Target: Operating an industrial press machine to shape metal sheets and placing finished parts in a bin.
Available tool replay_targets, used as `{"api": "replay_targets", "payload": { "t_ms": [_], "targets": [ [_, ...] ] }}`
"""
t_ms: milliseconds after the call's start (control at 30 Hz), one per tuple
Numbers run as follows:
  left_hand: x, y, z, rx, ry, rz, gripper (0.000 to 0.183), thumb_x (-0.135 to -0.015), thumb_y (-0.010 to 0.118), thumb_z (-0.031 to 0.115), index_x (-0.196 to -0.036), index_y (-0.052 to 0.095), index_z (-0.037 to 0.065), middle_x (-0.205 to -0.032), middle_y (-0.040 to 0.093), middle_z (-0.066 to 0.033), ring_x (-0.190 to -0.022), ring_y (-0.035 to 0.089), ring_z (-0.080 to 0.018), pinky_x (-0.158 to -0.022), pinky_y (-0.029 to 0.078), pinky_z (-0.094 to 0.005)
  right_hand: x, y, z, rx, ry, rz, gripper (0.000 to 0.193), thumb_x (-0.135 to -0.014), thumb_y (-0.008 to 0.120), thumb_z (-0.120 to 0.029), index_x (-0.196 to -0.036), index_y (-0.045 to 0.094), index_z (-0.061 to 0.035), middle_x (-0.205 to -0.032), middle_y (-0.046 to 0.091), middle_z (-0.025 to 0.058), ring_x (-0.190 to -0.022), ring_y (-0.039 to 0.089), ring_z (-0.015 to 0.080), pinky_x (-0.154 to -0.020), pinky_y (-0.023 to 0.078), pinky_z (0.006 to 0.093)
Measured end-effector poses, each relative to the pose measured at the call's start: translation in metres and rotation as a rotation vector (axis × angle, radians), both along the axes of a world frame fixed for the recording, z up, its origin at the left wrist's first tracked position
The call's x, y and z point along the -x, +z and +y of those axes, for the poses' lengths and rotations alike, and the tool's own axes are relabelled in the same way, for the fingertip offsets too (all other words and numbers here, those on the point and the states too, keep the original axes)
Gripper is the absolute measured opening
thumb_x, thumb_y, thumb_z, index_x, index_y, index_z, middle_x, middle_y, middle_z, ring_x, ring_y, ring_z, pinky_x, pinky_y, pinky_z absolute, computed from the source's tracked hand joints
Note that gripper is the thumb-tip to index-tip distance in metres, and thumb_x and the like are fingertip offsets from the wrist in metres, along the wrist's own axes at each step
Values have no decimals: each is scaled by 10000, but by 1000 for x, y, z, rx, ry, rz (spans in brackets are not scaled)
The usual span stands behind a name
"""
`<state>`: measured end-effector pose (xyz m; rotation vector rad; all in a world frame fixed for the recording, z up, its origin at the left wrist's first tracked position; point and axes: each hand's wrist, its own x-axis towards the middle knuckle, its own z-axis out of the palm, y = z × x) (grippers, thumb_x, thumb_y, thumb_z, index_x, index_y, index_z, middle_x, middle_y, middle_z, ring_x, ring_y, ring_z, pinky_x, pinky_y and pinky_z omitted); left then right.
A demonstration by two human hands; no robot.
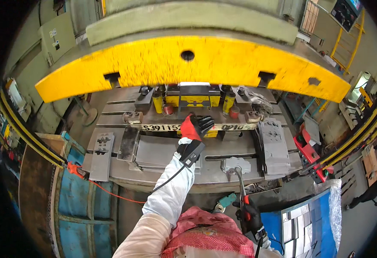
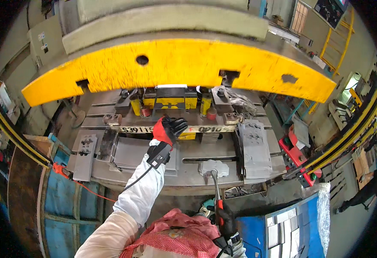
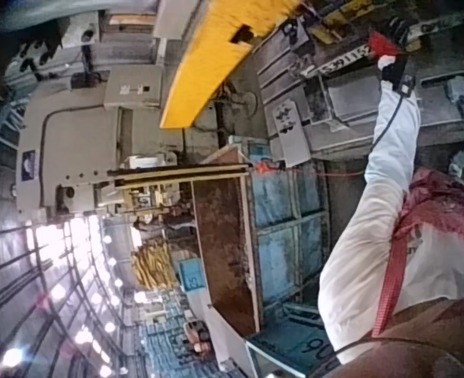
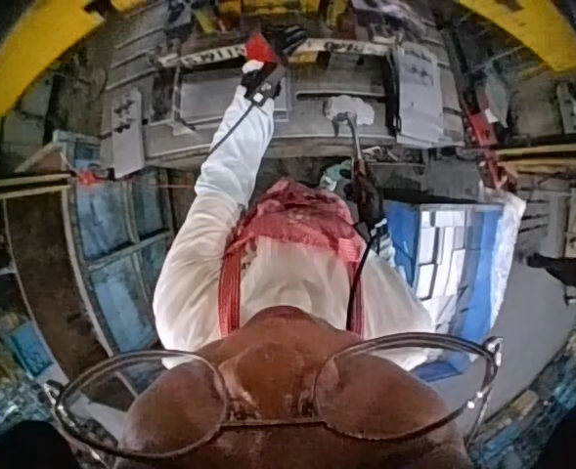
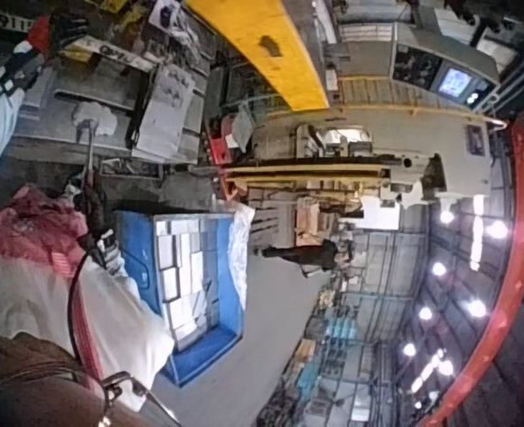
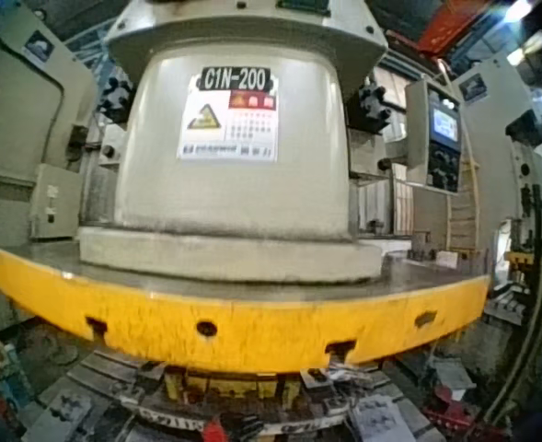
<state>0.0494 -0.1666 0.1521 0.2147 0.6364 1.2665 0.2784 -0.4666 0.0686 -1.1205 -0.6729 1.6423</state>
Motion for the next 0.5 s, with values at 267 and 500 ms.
{"api": "replay_targets", "payload": {
  "t_ms": [267, 500],
  "targets": [
    [8, -32, 17, -99, -11, -22, 664, -900, 216, 434, -1148, 395, -156, -1145, 489, -277, -1082, 477, -394, -960, 385, -446, 9, 6, -8, 30, -73, -49, 463, -791, 525, -266, -1170, 430, -17, -950, 600, 105, -621, 541, 136, -535, 441, 258],
    [7, -23, 11, -135, -58, -55, 537, -891, 330, 414, -1042, 468, -82, -1118, 515, -261, -1025, 519, -392, -905, 424, -476, 10, 13, 5, -73, -4, 5, 550, -784, 542, -262, -1239, 373, -5, -957, 579, 119, -605, 539, 145, -534, 437, 258]
  ]
}}
